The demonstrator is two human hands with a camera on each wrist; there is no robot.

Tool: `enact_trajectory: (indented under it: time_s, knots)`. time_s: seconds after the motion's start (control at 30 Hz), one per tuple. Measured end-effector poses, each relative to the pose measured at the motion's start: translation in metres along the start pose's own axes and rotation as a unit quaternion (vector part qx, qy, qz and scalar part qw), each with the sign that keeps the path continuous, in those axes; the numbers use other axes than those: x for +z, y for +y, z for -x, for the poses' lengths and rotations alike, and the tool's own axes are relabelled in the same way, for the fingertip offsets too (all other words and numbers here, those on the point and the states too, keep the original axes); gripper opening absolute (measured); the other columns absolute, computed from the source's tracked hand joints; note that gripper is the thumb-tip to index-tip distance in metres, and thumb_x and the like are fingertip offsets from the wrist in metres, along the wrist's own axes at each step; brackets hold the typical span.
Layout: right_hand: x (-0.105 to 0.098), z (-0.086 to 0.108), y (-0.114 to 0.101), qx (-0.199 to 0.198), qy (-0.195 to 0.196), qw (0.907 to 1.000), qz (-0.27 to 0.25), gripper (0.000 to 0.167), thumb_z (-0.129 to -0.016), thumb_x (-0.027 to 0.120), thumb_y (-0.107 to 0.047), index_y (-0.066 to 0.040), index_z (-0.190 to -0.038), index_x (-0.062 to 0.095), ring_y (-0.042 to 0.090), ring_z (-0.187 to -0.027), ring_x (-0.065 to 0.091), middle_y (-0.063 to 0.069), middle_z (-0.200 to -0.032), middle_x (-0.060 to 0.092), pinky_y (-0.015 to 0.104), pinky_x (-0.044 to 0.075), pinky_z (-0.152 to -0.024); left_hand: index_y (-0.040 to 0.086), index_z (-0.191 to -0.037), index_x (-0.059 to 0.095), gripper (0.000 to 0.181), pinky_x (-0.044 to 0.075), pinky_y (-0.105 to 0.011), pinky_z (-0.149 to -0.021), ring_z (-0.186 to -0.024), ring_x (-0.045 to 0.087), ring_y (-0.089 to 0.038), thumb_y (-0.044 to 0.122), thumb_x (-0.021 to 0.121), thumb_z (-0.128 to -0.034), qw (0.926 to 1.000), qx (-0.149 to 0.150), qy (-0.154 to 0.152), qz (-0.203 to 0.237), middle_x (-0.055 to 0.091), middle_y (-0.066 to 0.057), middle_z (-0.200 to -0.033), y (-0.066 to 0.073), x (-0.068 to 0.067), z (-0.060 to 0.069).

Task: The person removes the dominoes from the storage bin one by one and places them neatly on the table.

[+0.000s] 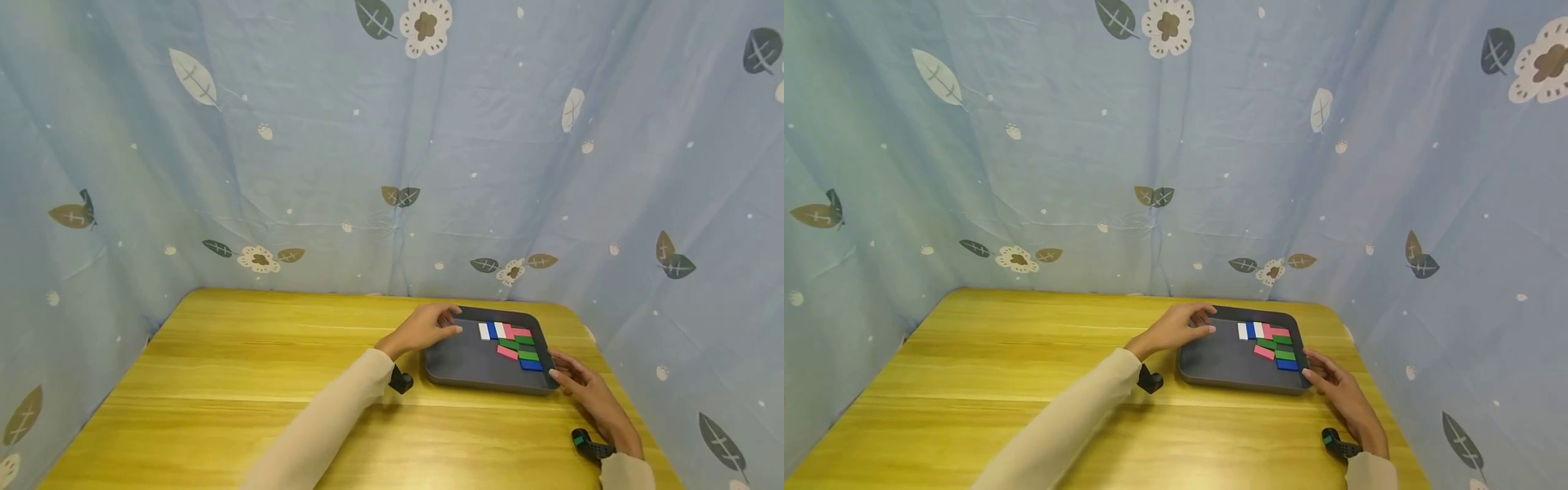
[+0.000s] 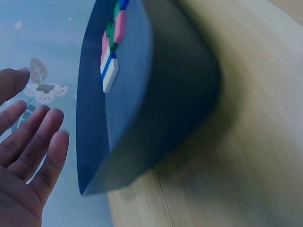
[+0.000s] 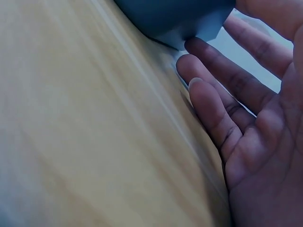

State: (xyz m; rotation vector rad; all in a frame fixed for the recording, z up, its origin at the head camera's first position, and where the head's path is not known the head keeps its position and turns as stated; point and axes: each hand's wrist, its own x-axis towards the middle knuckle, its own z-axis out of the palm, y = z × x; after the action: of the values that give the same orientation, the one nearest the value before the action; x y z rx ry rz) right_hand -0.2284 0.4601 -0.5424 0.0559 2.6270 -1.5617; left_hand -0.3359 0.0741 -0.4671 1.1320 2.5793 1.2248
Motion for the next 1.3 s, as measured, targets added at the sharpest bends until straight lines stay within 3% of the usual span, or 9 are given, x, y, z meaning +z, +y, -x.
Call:
enact_trajectory:
  time_s: [0.13,0.4,0.6,0.8,1.03,1.3]
  knots:
    - [-0.002,0.001,0.000,-0.008,-0.002,1.0000,-0.001,0.067,-0.103,0.061,-0.046,-0.022,-0.160,0.038,0.002,-0.112,0.056,0.015,-0.152,0.045,0.031,0.052,-0.087,0.012,-0.133,0.065,0.038,0.051,-0.023,-0.078,-0.090,0.062,-0.007,0.028,0.071,-0.0999,0.9996,-0.014,0.009,0.022,0.069,0.002,-0.106,0.004,0.008,-0.015]
    - [-0.002,0.005,0.001,0.002,-0.003,1.0000,-0.006,0.066,-0.102,0.064,-0.046,-0.023,-0.159,0.040,0.009,-0.114,0.058,0.015,-0.151,0.046,0.031,0.052,-0.088,0.007,-0.129,0.067,0.036,0.053,-0.023,-0.080,-0.091,0.064,-0.009,0.019,0.075,-0.0968,0.9982,-0.027,-0.006,0.053,0.070,-0.003,-0.106,0.007,0.023,-0.033]
    - [0.000,0.004,0.003,0.006,0.000,0.9999,-0.016,0.064,-0.101,0.066,-0.045,-0.024,-0.157,0.043,0.013,-0.117,0.057,0.013,-0.151,0.047,0.032,0.052,-0.090,0.003,-0.128,0.067,0.035,0.053,-0.024,-0.076,-0.092,0.066,-0.013,0.016,0.076,-0.0959,0.9978,-0.040,-0.008,0.053,0.071,-0.012,-0.110,0.004,0.037,-0.043]
    - [0.001,0.003,0.003,0.010,0.009,0.9997,-0.018,0.065,-0.099,0.068,-0.045,-0.023,-0.156,0.045,0.019,-0.118,0.056,0.012,-0.150,0.048,0.032,0.052,-0.089,0.000,-0.128,0.067,0.036,0.053,-0.024,-0.073,-0.093,0.066,-0.014,0.014,0.075,-0.0961,0.9975,-0.048,-0.029,0.043,0.071,-0.015,-0.113,0.002,0.048,-0.051]
    - [0.001,0.002,0.008,-0.002,0.007,0.9995,-0.031,0.061,-0.100,0.068,-0.040,-0.024,-0.155,0.047,0.025,-0.114,0.056,0.009,-0.150,0.047,0.033,0.053,-0.088,0.000,-0.127,0.068,0.035,0.053,-0.027,-0.071,-0.085,0.065,-0.014,0.014,0.075,-0.0961,0.9969,-0.051,-0.027,0.054,0.070,-0.008,-0.103,0.002,0.046,-0.062]
    - [0.001,0.003,0.009,-0.004,0.010,0.9992,-0.039,0.059,-0.100,0.069,-0.038,-0.024,-0.153,0.049,0.029,-0.112,0.056,0.008,-0.149,0.048,0.033,0.052,-0.088,0.000,-0.127,0.068,0.034,0.053,-0.030,-0.081,-0.092,0.065,-0.016,0.013,0.075,-0.0960,0.9972,-0.047,-0.036,0.045,0.070,-0.008,-0.104,0.000,0.048,-0.071]
